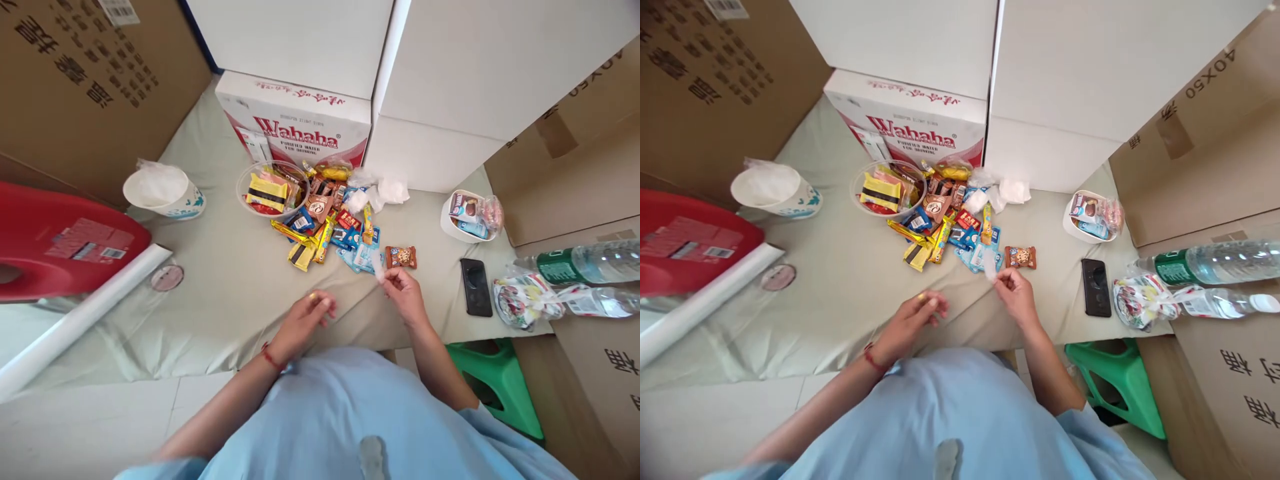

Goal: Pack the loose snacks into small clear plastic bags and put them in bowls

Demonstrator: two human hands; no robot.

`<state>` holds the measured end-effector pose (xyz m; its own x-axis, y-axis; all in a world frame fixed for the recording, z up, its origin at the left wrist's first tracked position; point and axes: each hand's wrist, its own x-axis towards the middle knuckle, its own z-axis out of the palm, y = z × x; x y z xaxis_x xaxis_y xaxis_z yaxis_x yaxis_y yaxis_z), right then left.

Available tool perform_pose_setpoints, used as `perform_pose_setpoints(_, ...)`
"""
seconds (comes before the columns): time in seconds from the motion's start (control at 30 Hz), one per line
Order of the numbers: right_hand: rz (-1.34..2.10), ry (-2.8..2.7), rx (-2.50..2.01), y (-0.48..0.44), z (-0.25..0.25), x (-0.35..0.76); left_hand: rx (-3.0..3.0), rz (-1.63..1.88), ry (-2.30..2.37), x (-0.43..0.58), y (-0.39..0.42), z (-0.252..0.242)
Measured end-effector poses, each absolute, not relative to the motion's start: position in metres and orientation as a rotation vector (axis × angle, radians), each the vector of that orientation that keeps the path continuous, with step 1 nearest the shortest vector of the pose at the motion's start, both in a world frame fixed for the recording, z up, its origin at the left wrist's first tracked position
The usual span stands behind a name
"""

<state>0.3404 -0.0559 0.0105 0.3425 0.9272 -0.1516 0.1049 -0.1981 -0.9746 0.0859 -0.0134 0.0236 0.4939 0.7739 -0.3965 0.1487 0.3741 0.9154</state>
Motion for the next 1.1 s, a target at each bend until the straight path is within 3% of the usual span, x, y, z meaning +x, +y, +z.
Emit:
perform_pose_setpoints(0.17,1.023,-1.171,-1.565,-0.069,0.012,0.312,1.114,0.557,0.881,0.137,0.002,0.022)
perform_pose_setpoints(0.4,1.439,-0.97,-1.371,-0.055,0.006,0.315,1.077,0.564,0.872,0.12,-0.008,0.018)
perform_pose_setpoints(0.63,1.131,-1.383,-1.393,-0.044,0.013,0.3,1.15,0.613,0.979,0.109,-0.011,0.02)
perform_pose_setpoints(0.87,1.414,-0.425,-1.272,-0.044,0.004,0.317,0.985,0.673,1.084,0.097,-0.008,0.013)
perform_pose_setpoints(1.1,1.421,-0.246,-1.176,-0.044,0.013,0.32,0.999,0.816,1.282,0.084,-0.007,0.004)
